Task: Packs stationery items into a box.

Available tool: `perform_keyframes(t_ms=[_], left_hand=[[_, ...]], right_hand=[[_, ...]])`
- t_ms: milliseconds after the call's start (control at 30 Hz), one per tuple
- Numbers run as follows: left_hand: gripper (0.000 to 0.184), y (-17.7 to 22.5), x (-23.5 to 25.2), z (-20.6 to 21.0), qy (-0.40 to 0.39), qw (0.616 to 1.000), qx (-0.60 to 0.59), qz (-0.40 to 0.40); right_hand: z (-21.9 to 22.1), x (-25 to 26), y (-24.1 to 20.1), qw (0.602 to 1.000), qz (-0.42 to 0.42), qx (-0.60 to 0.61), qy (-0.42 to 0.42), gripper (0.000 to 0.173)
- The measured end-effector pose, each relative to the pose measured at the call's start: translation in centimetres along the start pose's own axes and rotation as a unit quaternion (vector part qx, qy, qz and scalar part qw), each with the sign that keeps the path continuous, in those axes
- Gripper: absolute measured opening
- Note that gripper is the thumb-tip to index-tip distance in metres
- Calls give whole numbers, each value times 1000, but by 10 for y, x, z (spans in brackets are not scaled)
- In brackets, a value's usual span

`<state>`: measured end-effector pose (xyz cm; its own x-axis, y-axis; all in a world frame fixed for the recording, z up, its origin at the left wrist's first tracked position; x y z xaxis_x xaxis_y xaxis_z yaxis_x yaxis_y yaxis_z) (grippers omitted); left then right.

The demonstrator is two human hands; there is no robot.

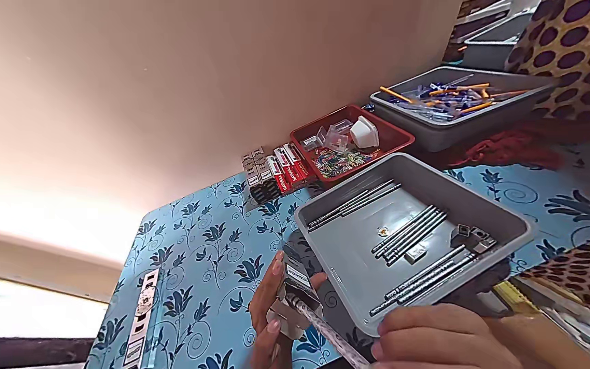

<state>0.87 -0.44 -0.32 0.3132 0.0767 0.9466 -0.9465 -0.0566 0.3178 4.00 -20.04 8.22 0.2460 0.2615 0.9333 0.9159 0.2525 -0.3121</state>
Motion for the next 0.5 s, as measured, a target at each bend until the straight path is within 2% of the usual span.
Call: perform_keyframes(t_ms=[67, 100, 133, 200, 267, 333, 433, 500], left_hand=[[36, 0, -3, 2, 29, 983, -172, -64], [35, 2, -5, 2, 39, 971, -221, -88], [35, 3, -7, 1, 37, 974, -202, -92], [36, 3, -8, 0, 19, 998, -17, -55], [37, 3, -5, 0, 31, 996, 69, -38], [38, 6, -2, 1, 54, 996, 32, -55], [36, 4, 0, 4, 77, 985, -123, -88], [35, 2, 1, 4, 60, 991, -103, -60]], right_hand=[[8, -2, 8, 1000, -22, -15, -6, 37], [12, -2, 12, 999, -34, -30, -12, 26], [17, -2, 17, 997, -52, -60, -20, 20], [28, -2, 25, 991, -59, -114, -40, 25], [32, -2, 29, 989, -50, -128, -61, 24], [28, -2, 31, 992, -38, -108, -57, 22], [8, 6, 38, 988, -55, -138, -48, 16], [-3, 19, 54, 974, -76, -189, -104, 18]])
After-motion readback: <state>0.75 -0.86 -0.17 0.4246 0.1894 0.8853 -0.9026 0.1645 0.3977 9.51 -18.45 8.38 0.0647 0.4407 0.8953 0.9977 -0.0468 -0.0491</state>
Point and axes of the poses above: each hand's wrist, its own x-axis towards the middle knuckle, its own z-axis out of the palm, y = z × x, the point moved 1 cm from there along x, towards the middle knuckle, and after that the axes turned 11 degrees about -x, right-handed, at the moved point
